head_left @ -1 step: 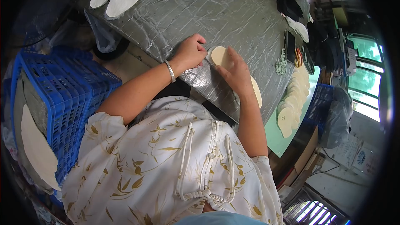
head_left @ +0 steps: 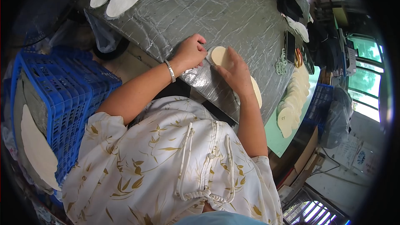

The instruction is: Layering shoe insoles with fuzzy lining material and trimming the excess edges using scissors.

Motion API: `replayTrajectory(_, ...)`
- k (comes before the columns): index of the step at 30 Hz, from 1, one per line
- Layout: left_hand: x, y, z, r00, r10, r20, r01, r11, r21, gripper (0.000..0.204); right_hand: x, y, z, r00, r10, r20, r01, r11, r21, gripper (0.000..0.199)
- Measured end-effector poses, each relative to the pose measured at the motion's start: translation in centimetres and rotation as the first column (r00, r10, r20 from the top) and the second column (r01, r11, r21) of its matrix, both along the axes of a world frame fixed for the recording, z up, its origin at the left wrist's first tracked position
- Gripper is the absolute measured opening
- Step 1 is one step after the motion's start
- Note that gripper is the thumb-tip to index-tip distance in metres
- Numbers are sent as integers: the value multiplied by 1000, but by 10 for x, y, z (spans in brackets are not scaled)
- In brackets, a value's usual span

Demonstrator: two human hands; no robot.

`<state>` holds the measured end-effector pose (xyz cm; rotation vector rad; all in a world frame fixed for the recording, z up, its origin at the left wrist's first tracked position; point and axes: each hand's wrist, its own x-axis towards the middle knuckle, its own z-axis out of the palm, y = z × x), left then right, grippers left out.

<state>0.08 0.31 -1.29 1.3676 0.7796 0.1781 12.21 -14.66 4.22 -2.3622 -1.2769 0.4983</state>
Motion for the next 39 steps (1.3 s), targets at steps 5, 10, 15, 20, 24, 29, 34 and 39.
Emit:
replayTrajectory(5,6,3,-1,1000,3,29,-4,1000,26,36,8,6,-5,994,42,102,-45,999,23,76)
replayTrajectory(10,-5,-4,10,959,71,274,-55,996,-63,52,2,-9,9,1000,-13,26,9,987,158,83)
replayTrajectory(15,-23,-14,39,829,-53,556,222,945,-241,75,-9,-27,29,990,44,136,-102,886,453,85)
replayTrajectory(20,-23,-26,65,802,-192,566,326,934,-144,62,-17,-39,33,953,38,300,-202,819,538,80)
replayTrajectory(24,-21,-33,68,826,-145,545,140,989,51,36,-22,-41,36,922,10,387,-233,813,534,79)
replayTrajectory(29,-23,-34,63,849,-171,499,101,981,165,24,-21,-46,33,898,9,441,-269,802,533,83)
replayTrajectory(34,-27,-29,67,844,-135,520,-2,967,256,21,-20,-74,40,943,-164,291,-58,777,627,84)
replayTrajectory(39,-32,-22,53,800,-186,571,55,970,239,23,-17,-122,31,904,-411,117,257,742,619,47)
